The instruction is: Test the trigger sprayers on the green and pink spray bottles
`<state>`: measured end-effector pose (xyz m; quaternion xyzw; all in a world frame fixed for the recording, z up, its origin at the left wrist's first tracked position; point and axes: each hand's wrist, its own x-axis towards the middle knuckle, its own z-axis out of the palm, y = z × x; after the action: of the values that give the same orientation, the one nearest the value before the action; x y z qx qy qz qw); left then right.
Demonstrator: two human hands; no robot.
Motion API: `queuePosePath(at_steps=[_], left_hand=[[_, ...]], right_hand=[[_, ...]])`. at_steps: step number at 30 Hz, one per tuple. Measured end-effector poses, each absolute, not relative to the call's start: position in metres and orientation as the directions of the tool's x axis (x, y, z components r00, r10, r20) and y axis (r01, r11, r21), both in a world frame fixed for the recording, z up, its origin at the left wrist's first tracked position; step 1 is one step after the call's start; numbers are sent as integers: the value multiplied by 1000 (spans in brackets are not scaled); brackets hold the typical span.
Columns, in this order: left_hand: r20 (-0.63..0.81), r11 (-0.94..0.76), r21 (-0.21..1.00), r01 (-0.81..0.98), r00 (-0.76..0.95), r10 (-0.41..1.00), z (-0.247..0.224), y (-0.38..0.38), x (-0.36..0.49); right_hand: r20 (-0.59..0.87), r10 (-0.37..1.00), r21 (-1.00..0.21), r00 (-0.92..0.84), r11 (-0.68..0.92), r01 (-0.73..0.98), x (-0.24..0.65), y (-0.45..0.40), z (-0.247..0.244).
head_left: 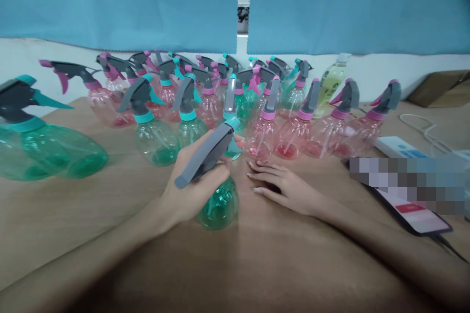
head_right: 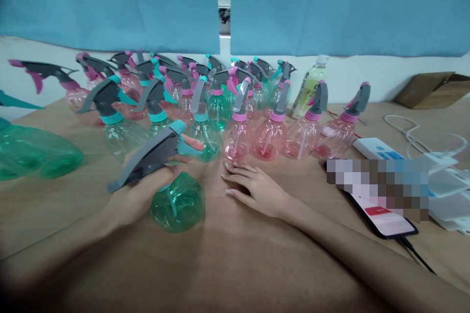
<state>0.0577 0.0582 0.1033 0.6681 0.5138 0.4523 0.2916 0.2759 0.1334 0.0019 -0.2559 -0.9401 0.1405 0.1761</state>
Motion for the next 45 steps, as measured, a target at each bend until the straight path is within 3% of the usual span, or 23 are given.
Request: queuePosePath(at_steps=[23, 45], left_hand=[[344, -331, 835, 440, 53, 937, 97, 60, 58], [295, -287, 831, 477, 60, 954, 102, 58, 60]], right_hand=[[264, 528, -358, -807, 831, 426, 275, 133, 3], [265, 529, -366, -806, 829, 423, 275, 133, 3]])
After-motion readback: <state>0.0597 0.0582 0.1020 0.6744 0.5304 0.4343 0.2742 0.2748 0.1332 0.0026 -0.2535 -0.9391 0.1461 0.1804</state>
